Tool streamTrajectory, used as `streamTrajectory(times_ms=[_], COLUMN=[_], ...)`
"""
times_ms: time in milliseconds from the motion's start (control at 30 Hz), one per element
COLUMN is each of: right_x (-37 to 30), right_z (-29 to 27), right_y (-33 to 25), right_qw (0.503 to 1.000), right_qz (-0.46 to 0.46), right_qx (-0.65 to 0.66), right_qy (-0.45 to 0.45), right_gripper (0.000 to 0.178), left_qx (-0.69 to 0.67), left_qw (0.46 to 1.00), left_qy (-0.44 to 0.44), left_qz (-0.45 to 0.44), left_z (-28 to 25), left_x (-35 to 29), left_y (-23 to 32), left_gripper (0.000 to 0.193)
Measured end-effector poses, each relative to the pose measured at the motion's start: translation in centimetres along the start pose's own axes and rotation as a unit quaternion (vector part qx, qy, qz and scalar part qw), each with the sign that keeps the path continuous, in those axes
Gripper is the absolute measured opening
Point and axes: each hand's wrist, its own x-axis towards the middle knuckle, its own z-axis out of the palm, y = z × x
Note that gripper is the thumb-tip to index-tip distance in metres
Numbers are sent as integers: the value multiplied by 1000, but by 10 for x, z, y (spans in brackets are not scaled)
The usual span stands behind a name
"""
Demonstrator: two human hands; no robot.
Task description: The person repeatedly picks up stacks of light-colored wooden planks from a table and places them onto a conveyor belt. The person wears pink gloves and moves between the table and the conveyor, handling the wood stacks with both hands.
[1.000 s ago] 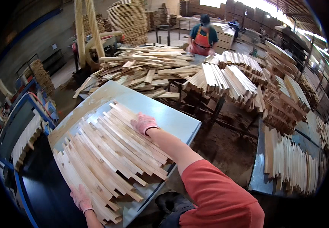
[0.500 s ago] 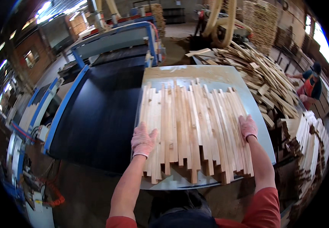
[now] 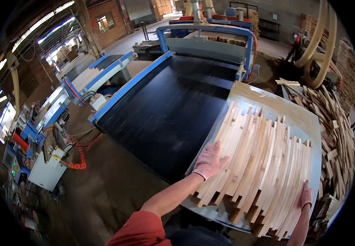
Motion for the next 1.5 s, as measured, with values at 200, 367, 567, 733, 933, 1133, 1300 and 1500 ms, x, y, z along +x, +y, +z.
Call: streamTrajectory(times_ms=[200, 367, 567, 733, 933, 1133, 1300, 1500], right_x=[-25, -65, -138, -197, -254, -291, -313, -321], right_z=[-14, -1, 75, 122, 208, 313, 312, 302], right_y=[-44, -111, -260, -433, -624, -742, -781, -777], right_qw=[979, 977, 979, 973, 955, 941, 950, 943], right_qz=[174, 160, 135, 62, 59, -22, -62, -60], right_qx=[99, 124, 154, 183, 204, 217, 157, 133], right_qy=[-26, -63, 2, -128, -208, -259, -263, -300], right_gripper=[80, 68, 60, 48, 44, 54, 55, 58], left_qx=[-101, -85, -55, -9, 165, 194, 245, 194], left_qw=[992, 992, 996, 999, 982, 958, 955, 967], left_qy=[-62, -78, -51, 28, 14, -28, 40, 162], left_qz=[-39, -58, -47, -28, -88, -210, -161, -31], left_z=[-17, -52, -96, -142, -225, -262, -262, -253], left_x=[13, 40, 81, 102, 143, 187, 201, 191], left_y=[-14, -63, -215, -369, -537, -645, -678, -632], left_gripper=[94, 97, 95, 86, 82, 100, 93, 85])
